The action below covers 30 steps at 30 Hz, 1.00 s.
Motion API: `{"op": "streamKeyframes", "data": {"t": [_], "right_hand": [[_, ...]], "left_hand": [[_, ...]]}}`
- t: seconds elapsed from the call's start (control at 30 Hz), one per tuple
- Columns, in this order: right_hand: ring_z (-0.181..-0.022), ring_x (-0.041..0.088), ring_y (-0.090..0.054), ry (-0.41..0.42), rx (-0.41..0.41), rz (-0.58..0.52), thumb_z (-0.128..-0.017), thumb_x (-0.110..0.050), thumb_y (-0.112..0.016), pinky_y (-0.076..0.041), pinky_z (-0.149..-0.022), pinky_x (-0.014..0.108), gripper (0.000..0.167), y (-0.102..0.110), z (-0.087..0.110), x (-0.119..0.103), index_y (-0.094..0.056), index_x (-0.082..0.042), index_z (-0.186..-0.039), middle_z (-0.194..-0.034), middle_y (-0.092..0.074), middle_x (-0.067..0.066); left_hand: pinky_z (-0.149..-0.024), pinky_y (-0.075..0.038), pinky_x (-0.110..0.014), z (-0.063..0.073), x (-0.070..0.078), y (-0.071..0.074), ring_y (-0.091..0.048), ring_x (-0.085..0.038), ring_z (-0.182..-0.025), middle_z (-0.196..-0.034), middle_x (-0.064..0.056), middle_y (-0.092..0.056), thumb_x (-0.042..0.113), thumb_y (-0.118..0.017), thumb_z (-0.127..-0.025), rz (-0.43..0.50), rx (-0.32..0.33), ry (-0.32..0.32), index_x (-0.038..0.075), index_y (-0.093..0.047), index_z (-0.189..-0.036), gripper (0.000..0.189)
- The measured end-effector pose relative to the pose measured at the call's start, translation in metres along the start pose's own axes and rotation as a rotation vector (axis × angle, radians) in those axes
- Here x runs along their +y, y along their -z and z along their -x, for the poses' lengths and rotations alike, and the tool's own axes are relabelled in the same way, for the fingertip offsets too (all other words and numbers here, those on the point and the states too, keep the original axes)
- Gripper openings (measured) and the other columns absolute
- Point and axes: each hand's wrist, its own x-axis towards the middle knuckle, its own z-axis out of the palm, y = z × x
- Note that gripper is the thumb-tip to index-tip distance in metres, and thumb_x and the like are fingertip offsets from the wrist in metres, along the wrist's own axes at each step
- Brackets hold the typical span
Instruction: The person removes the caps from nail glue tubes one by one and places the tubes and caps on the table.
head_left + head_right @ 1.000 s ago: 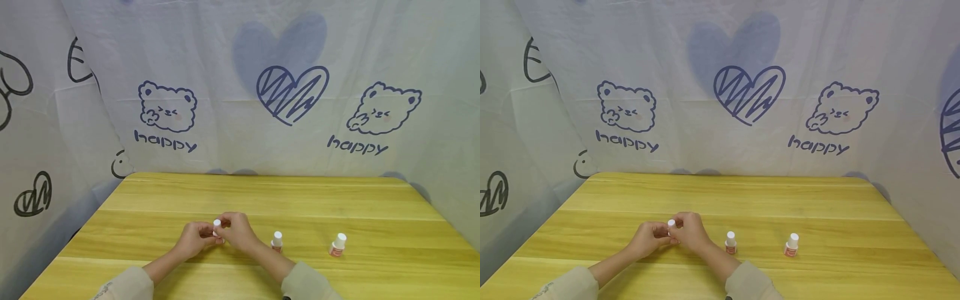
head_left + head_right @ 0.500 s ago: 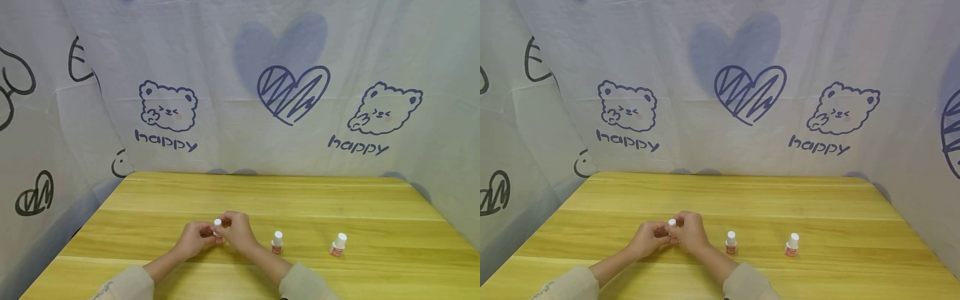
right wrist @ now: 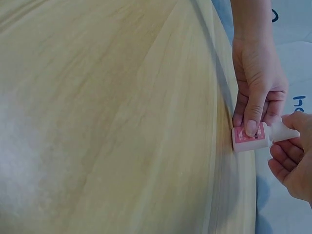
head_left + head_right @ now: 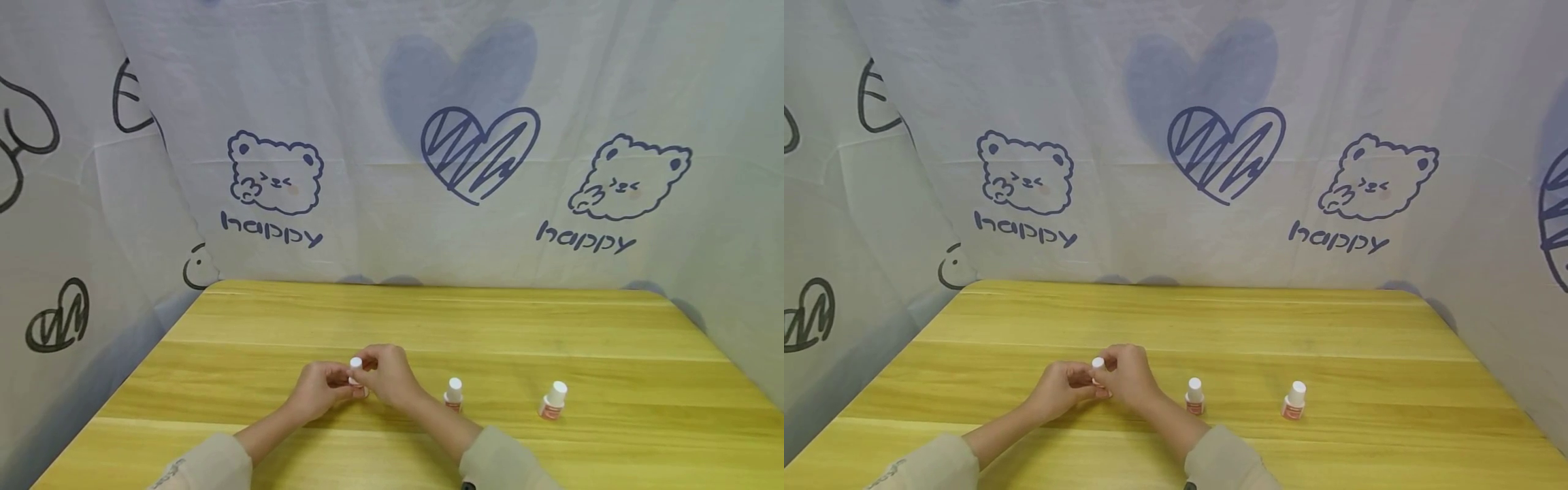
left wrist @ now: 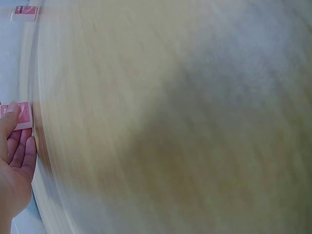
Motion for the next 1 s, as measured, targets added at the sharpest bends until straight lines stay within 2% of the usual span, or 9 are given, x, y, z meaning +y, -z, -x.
{"op": "streamKeyframes", "data": {"t": [0.3, 0.4, 0.53, 0.8, 1.0], "right_hand": [[-0.085, 0.02, -0.064, -0.031, -0.051, -0.028, -0.084, -0.005, -0.066, -0.053, -0.071, 0.023, 0.013, 0.0042, 0.0004, -0.0012, -0.069, 0.005, -0.093, -0.086, -0.07, 0.012], [-0.086, 0.021, -0.064, -0.027, -0.058, -0.038, -0.085, -0.003, -0.064, -0.053, -0.073, 0.025, 0.014, 0.0046, 0.0005, -0.0009, -0.069, 0.006, -0.094, -0.087, -0.07, 0.013], [-0.083, 0.019, -0.063, -0.024, -0.043, -0.04, -0.083, -0.004, -0.067, -0.052, -0.069, 0.021, 0.014, 0.0036, -0.0001, -0.0009, -0.068, 0.006, -0.093, -0.086, -0.07, 0.013], [-0.068, 0.006, -0.054, -0.025, 0.029, -0.005, -0.078, -0.009, -0.074, -0.046, -0.058, 0.014, 0.012, 0.0012, -0.0009, -0.002, -0.068, 0.001, -0.079, -0.076, -0.067, 0.01], [-0.068, 0.007, -0.057, -0.042, 0.002, -0.008, -0.079, -0.007, -0.073, -0.047, -0.058, 0.014, 0.01, 0.0025, -0.0027, -0.0018, -0.069, 0.001, -0.081, -0.077, -0.069, 0.01]], "left_hand": [[-0.065, -0.055, -0.017, 0.0012, 0.0051, 0.0024, -0.07, -0.023, -0.078, -0.088, -0.018, -0.071, 0.01, -0.074, -0.077, 0.021, -0.001, -0.011, -0.006, -0.07, -0.093, 0.023], [-0.065, -0.055, -0.017, 0.0015, 0.006, 0.0026, -0.07, -0.022, -0.078, -0.088, -0.017, -0.072, 0.011, -0.074, -0.077, 0.019, -0.002, -0.004, -0.005, -0.07, -0.093, 0.023], [-0.064, -0.054, -0.015, 0.0015, 0.0055, 0.0027, -0.07, -0.017, -0.075, -0.087, -0.016, -0.072, 0.012, -0.074, -0.077, -0.001, 0.001, -0.002, -0.004, -0.071, -0.093, 0.022], [-0.065, -0.054, -0.015, 0.0017, 0.0058, 0.0023, -0.07, -0.014, -0.076, -0.086, -0.016, -0.072, 0.011, -0.074, -0.078, -0.004, -0.004, -0.005, -0.002, -0.071, -0.091, 0.019], [-0.066, -0.054, -0.017, 0.0015, 0.0061, 0.0025, -0.07, -0.015, -0.078, -0.087, -0.016, -0.072, 0.011, -0.073, -0.078, 0.002, -0.011, 0.0, -0.003, -0.071, -0.092, 0.019]]}}
